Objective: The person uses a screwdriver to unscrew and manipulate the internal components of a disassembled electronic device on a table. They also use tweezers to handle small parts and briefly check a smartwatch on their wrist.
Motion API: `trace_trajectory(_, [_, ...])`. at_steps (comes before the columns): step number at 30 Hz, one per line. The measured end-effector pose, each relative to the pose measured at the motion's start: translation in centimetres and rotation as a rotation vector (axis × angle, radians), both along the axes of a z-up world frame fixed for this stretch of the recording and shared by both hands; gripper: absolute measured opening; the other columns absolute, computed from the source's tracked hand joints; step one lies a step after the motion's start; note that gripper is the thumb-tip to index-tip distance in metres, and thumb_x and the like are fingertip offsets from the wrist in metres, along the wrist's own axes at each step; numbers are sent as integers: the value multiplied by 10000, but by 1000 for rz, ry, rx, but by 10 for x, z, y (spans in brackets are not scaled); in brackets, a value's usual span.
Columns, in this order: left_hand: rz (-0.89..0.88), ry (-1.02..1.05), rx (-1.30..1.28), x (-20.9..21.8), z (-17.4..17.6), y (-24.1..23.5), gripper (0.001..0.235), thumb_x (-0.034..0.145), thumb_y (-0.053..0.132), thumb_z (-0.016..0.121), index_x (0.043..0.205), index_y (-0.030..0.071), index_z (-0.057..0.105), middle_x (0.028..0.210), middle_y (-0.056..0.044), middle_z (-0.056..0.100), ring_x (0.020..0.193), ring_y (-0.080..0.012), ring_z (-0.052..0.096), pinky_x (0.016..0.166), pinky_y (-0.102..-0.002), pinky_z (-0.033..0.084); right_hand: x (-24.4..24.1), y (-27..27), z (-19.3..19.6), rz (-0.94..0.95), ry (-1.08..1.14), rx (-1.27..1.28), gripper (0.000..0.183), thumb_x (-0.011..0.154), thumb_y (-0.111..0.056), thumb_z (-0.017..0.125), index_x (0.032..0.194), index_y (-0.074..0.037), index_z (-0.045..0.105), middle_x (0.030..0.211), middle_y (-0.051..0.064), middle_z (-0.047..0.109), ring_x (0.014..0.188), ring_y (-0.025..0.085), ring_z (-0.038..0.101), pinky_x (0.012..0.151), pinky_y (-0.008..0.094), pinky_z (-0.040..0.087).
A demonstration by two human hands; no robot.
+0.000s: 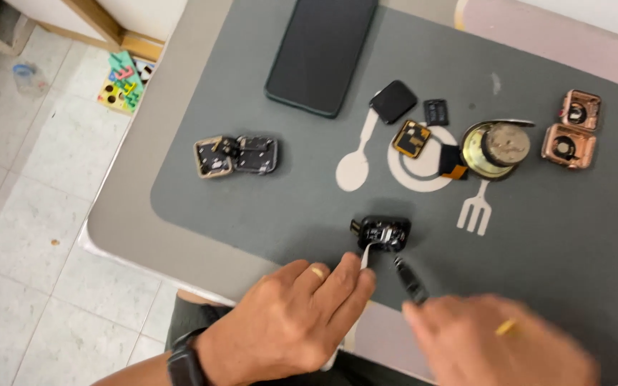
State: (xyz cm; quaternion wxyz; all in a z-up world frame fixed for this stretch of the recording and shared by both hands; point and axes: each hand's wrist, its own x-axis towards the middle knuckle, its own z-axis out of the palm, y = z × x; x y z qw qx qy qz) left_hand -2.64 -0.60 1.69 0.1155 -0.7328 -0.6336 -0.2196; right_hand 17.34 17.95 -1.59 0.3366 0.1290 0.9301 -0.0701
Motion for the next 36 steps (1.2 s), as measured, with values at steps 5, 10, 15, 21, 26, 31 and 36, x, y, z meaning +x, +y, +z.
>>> trace_trajectory(5, [182,-123,49,28,-3,6,239,1077,19,434,1170,-45,644,1105,-190,646,623,-224,491,574,-350,457,-32,1,72,-57,714,215,279,888,-485,661,1005,-233,679,853,-4,741,831,177,746,695,385,574])
trace_trajectory(10, [244,-275,95,39,-18,8,202,1077,53,503,1197,-40,637,1153,-196,665,632,-286,563,622,-416,490,-39,4,62,109,1254,139,289,987,-168,890,1181,-30,725,1100,73,785,879,230,748,795,365,563])
trace_trajectory(15, [247,-349,230,39,-23,10,142,1015,-9,634,1151,-33,666,1097,-156,700,791,-275,688,671,-359,553,-50,9,62,328,1396,35,180,1010,-73,839,1039,29,694,903,123,727,722,266,667,691,384,560])
trace_trajectory(21, [224,-393,228,39,-27,9,188,989,-15,671,1173,-51,671,1117,-201,721,940,-314,737,774,-388,601,-47,13,66,206,1313,-182,344,968,84,774,1279,36,633,1061,100,769,939,236,742,897,367,587])
trace_trajectory(26, [246,-366,228,41,-26,9,150,999,-21,649,1149,-26,660,1087,-158,706,847,-277,710,714,-355,573,-46,20,57,294,1380,-88,290,972,43,842,1204,68,670,1055,140,766,890,262,729,852,390,610])
trace_trajectory(31, [284,-332,227,42,-22,11,111,1017,20,643,1123,1,671,1076,-123,698,824,-253,696,721,-337,559,-50,14,67,234,1385,-233,333,947,113,802,1241,99,646,1084,174,761,941,260,755,883,367,621])
trace_trajectory(36, [285,-326,205,41,-18,11,121,1022,38,630,1130,4,672,1107,-127,690,828,-249,687,723,-337,557,-50,15,61,368,1430,-110,228,993,11,810,1157,68,662,884,137,697,693,251,605,749,428,617])
